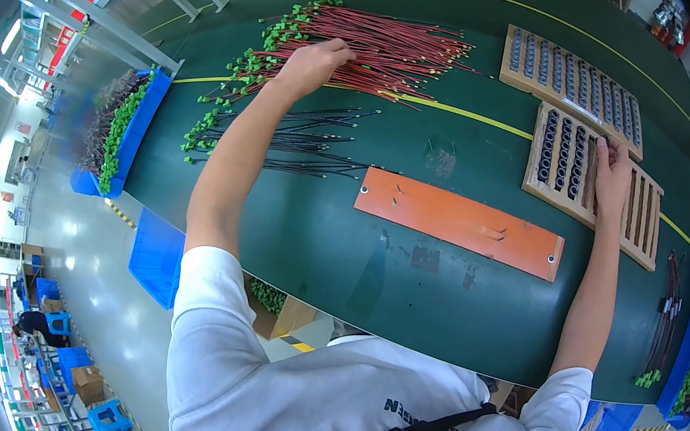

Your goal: The person assembles wire harnesses by inserting green connectors into red and black wires, then securing them with a black cylindrical component. They repeat this process for multiple wires, placing the finished assemblies into a blue bin.

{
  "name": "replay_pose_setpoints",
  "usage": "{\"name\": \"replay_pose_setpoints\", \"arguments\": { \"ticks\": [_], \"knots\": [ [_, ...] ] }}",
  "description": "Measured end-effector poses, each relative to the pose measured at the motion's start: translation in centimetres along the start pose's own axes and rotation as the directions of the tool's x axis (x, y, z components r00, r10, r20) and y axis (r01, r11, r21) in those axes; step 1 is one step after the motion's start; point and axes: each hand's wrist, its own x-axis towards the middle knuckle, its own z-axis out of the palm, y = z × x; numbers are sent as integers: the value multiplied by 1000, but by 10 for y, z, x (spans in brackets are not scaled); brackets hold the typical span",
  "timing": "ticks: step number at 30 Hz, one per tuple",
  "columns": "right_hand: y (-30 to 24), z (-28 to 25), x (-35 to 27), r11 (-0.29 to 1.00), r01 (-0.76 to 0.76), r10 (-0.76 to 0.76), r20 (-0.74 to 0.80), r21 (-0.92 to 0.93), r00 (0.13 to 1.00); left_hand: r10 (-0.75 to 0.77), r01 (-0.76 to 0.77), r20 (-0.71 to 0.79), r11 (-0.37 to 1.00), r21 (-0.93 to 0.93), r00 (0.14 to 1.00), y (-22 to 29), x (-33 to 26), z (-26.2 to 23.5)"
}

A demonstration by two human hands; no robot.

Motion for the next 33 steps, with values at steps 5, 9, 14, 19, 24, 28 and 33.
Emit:
{"name": "replay_pose_setpoints", "arguments": {
  "ticks": [5, 9, 14, 19, 24, 28, 33],
  "knots": [
    [1, 3, 1, 1000, 18, -18, 7, 1, 1000, 37, -40, 41, 995, 90, 998, -8, -6, 12],
    [10, 3, 4, 1000, 20, -20, -4, 9, 1000, -13, 12, -43, 999, -35, 999, -14, -3, 7],
    [7, 4, 3, 1000, 13, -13, 6, 5, 1000, -110, 87, -104, 976, -200, 988, -22, 2, -13],
    [9, 3, 3, 999, -7, 6, 21, 31, 1000, -398, 372, 49, 798, -473, 916, -31, 5, -33],
    [7, 6, 3, 997, 13, -14, 26, 72, 1000, -633, 378, -148, 615, -692, 760, -60, 0, -43],
    [3, 1, 2, 997, 16, -18, 35, 72, 999, -697, 197, -526, 675, -711, 488, -72, 2, -65],
    [1, 3, 0, 998, 23, -25, 24, 61, 999, -673, -44, -668, 693, -719, 317, -87, -8, -94]
  ]
}}
